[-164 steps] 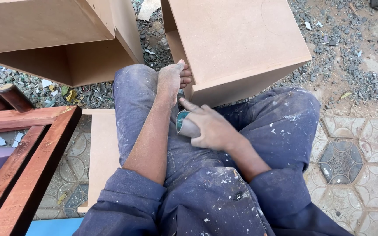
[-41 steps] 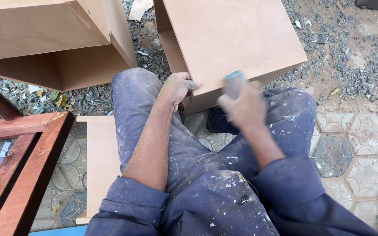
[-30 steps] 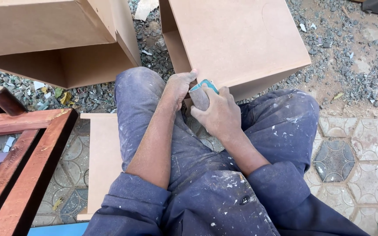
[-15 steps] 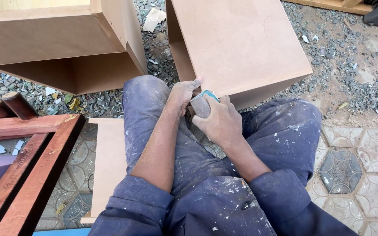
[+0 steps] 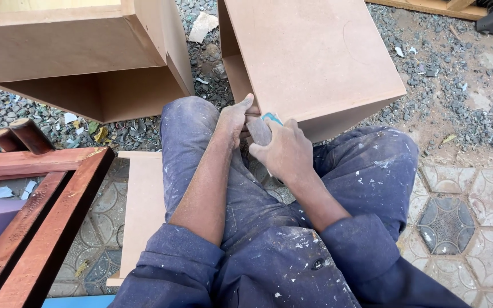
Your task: Sanding the surfaces and edges of a wooden box using a manual sanding block.
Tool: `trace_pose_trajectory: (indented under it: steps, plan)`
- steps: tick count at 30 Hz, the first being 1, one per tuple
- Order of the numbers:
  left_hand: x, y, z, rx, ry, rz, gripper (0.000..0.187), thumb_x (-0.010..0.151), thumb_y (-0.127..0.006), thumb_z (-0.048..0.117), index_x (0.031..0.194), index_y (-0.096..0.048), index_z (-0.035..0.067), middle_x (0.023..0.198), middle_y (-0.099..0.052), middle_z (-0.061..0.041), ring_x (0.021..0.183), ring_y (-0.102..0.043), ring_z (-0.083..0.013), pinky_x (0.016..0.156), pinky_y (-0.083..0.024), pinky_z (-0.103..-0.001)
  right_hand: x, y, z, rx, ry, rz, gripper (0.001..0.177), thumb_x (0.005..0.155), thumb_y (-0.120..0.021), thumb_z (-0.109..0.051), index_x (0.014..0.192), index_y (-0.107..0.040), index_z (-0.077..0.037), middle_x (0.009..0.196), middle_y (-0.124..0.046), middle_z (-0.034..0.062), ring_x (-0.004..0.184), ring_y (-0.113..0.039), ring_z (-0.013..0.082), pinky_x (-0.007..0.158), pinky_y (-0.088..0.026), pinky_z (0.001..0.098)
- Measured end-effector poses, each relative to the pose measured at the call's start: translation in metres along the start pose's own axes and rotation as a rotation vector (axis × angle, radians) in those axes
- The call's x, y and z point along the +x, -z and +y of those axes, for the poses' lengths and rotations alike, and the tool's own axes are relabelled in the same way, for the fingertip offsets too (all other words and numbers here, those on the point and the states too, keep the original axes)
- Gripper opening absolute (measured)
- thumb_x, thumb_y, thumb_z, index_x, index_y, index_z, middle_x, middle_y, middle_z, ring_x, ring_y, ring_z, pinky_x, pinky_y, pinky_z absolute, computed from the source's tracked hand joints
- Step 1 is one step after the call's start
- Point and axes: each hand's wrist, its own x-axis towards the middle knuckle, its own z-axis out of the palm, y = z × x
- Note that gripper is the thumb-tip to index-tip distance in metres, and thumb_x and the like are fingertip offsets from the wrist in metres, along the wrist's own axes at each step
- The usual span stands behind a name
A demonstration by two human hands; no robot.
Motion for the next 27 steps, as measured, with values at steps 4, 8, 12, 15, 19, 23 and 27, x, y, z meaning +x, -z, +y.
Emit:
trace_pose_trajectory:
  steps: [4, 8, 12, 15, 19, 23, 27]
  plan:
    - [-0.007, 0.0, 0.005, 0.017, 0.005, -0.001, 0.056, 0.092, -0.059, 0.059, 0.097, -0.077, 0.006, 0.073, -0.075, -0.009, 0.063, -0.075, -0.0204, 0.062, -0.062, -0.031, -0.002, -0.001, -0.005, 0.006, -0.02, -0.003, 0.074, 0.075, -0.068, -0.059, 0.139, -0.064, -0.023, 0.122, -0.06, 0.0165, 0.116, -0.065, 0.0392, 0.093, -0.056, 0.05]
    - [-0.009, -0.004, 0.004, -0.01, -0.04, 0.039, 0.054, 0.089, -0.065, 0.056, 0.092, -0.078, 0.003, 0.07, -0.074, -0.012, 0.061, -0.075, -0.0254, 0.06, -0.063, -0.038, 0.009, -0.008, 0.001, -0.024, 0.01, 0.042, 0.075, 0.076, -0.067, -0.064, 0.14, -0.062, -0.025, 0.125, -0.058, 0.0171, 0.118, -0.063, 0.0398, 0.098, -0.054, 0.049]
    - [-0.004, -0.002, 0.0, 0.023, -0.026, 0.007, 0.062, 0.092, -0.057, 0.062, 0.098, -0.078, 0.004, 0.073, -0.076, -0.012, 0.066, -0.076, -0.0261, 0.062, -0.062, -0.037, -0.011, -0.001, -0.004, -0.027, -0.028, -0.006, 0.075, 0.074, -0.068, -0.06, 0.141, -0.061, -0.026, 0.127, -0.056, 0.0159, 0.12, -0.062, 0.0386, 0.097, -0.054, 0.048]
    - [0.01, -0.004, -0.009, -0.012, -0.044, 0.022, 0.061, 0.09, -0.062, 0.06, 0.097, -0.079, 0.002, 0.071, -0.076, -0.013, 0.063, -0.076, -0.0261, 0.06, -0.062, -0.038, -0.005, -0.006, -0.005, -0.026, -0.013, 0.039, 0.077, 0.074, -0.07, -0.058, 0.142, -0.061, -0.024, 0.128, -0.056, 0.0164, 0.121, -0.06, 0.038, 0.099, -0.053, 0.047]
    - [0.002, -0.006, -0.006, -0.055, -0.015, 0.015, 0.071, 0.086, -0.062, 0.068, 0.106, -0.075, 0.001, 0.077, -0.076, -0.012, 0.069, -0.076, -0.0252, 0.066, -0.061, -0.038, -0.001, -0.01, 0.001, -0.017, 0.0, 0.027, 0.08, 0.073, -0.068, -0.063, 0.144, -0.059, -0.028, 0.129, -0.055, 0.0134, 0.124, -0.059, 0.0346, 0.1, -0.053, 0.0446]
    - [0.004, -0.009, -0.006, -0.043, -0.002, -0.04, 0.081, 0.09, -0.048, 0.075, 0.11, -0.075, 0.002, 0.082, -0.076, -0.013, 0.074, -0.075, -0.025, 0.071, -0.058, -0.035, -0.014, -0.003, -0.004, 0.014, -0.015, 0.02, 0.075, 0.073, -0.069, -0.056, 0.142, -0.061, -0.028, 0.129, -0.056, 0.0153, 0.124, -0.059, 0.0363, 0.101, -0.052, 0.0471]
    - [0.007, -0.009, -0.005, -0.093, 0.02, -0.042, 0.09, 0.088, -0.044, 0.082, 0.115, -0.073, 0.001, 0.089, -0.076, -0.012, 0.077, -0.073, -0.0247, 0.074, -0.053, -0.035, 0.002, -0.003, -0.004, -0.019, -0.037, 0.001, 0.077, 0.073, -0.066, -0.063, 0.143, -0.059, -0.032, 0.13, -0.056, 0.0115, 0.126, -0.059, 0.0327, 0.102, -0.052, 0.0437]
